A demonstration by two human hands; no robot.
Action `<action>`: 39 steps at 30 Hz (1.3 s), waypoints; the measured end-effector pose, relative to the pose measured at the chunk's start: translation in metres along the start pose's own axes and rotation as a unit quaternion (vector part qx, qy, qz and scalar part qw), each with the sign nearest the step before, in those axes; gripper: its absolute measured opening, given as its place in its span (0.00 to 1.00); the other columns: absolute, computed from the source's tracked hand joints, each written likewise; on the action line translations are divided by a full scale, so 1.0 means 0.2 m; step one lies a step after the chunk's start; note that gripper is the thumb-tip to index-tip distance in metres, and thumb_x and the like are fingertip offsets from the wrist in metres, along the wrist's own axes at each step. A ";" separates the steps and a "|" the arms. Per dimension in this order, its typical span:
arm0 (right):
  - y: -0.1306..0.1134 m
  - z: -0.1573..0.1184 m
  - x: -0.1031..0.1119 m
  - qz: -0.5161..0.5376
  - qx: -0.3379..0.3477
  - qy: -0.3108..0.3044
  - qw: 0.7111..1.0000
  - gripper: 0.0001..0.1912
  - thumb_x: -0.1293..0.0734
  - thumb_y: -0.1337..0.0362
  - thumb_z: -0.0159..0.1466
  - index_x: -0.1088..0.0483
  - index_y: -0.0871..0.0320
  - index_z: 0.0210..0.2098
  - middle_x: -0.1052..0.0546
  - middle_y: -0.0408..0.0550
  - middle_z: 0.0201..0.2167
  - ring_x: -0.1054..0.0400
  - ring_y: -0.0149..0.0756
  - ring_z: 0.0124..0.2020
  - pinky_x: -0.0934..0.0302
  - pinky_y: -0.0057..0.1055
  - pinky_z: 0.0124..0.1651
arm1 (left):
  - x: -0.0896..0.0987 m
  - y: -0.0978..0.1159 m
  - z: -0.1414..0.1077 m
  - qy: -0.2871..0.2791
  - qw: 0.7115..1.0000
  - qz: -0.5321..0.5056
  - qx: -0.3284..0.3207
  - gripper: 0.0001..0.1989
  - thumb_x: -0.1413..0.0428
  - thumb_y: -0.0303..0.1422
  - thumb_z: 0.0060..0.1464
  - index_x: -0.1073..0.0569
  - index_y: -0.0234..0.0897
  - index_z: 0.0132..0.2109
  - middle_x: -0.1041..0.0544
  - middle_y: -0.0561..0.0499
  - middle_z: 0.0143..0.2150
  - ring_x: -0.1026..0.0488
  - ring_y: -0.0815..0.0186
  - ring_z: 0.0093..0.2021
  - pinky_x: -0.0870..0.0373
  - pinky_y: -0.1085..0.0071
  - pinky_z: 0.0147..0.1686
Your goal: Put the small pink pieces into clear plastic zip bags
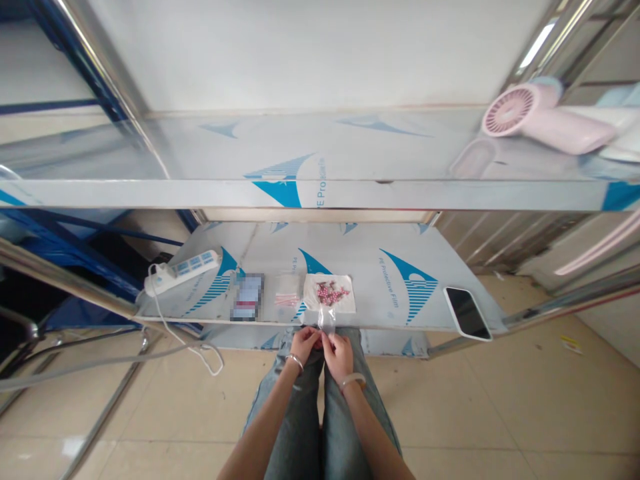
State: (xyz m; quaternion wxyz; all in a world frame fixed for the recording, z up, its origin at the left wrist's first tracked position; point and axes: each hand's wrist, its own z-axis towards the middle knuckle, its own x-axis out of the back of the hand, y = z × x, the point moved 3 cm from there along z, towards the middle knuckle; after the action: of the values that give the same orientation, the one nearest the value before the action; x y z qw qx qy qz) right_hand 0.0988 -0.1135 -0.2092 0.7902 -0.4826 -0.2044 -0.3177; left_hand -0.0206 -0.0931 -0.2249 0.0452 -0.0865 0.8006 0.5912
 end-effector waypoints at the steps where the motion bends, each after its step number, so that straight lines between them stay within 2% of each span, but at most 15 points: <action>1: 0.00 0.00 0.00 0.005 -0.003 0.000 1.000 0.23 0.44 0.59 0.68 0.40 0.57 0.18 0.35 0.42 0.15 0.41 0.29 0.19 0.49 0.28 0.31 | 0.00 0.00 0.00 0.001 1.000 0.002 -0.001 0.18 0.36 0.46 0.34 0.28 0.36 0.23 0.30 0.54 0.17 0.35 0.70 0.20 0.37 0.74 0.24; 6: 0.01 -0.01 0.00 0.021 -0.021 -0.004 1.000 0.23 0.46 0.58 0.69 0.34 0.57 0.21 0.29 0.46 0.19 0.35 0.32 0.24 0.47 0.28 0.35 | 0.00 -0.02 0.00 -0.002 1.000 0.005 0.008 0.19 0.36 0.47 0.34 0.30 0.36 0.22 0.30 0.54 0.17 0.34 0.70 0.20 0.37 0.74 0.24; 15: -0.01 0.00 0.02 0.038 -0.025 -0.001 0.999 0.23 0.47 0.59 0.70 0.28 0.58 0.26 0.24 0.49 0.22 0.32 0.34 0.25 0.45 0.29 0.35 | 0.00 -0.02 0.00 0.010 1.000 0.026 -0.001 0.24 0.37 0.53 0.34 0.34 0.37 0.19 0.30 0.54 0.16 0.35 0.71 0.19 0.38 0.74 0.24; 31: -0.01 0.00 0.01 0.024 -0.019 -0.016 0.999 0.27 0.50 0.58 0.71 0.29 0.58 0.23 0.27 0.48 0.19 0.34 0.32 0.22 0.47 0.29 0.34 | 0.02 -0.03 0.00 0.006 0.999 0.035 -0.020 0.25 0.40 0.55 0.38 0.34 0.37 0.19 0.30 0.53 0.16 0.34 0.70 0.19 0.38 0.74 0.24; 39: -0.02 0.00 0.01 0.003 -0.010 -0.010 1.000 0.27 0.48 0.58 0.71 0.30 0.58 0.21 0.26 0.47 0.19 0.33 0.32 0.23 0.47 0.28 0.36 | 0.03 0.02 -0.03 0.034 0.998 0.028 -0.049 0.26 0.41 0.56 0.39 0.35 0.37 0.20 0.31 0.53 0.15 0.35 0.70 0.17 0.38 0.74 0.22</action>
State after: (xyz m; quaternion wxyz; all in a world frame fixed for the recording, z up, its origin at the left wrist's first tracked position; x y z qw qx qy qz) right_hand 0.0970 -0.1156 -0.2048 0.7841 -0.4947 -0.2077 -0.3121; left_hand -0.0270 -0.0972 -0.2205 -0.0031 -0.0866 0.7735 0.6278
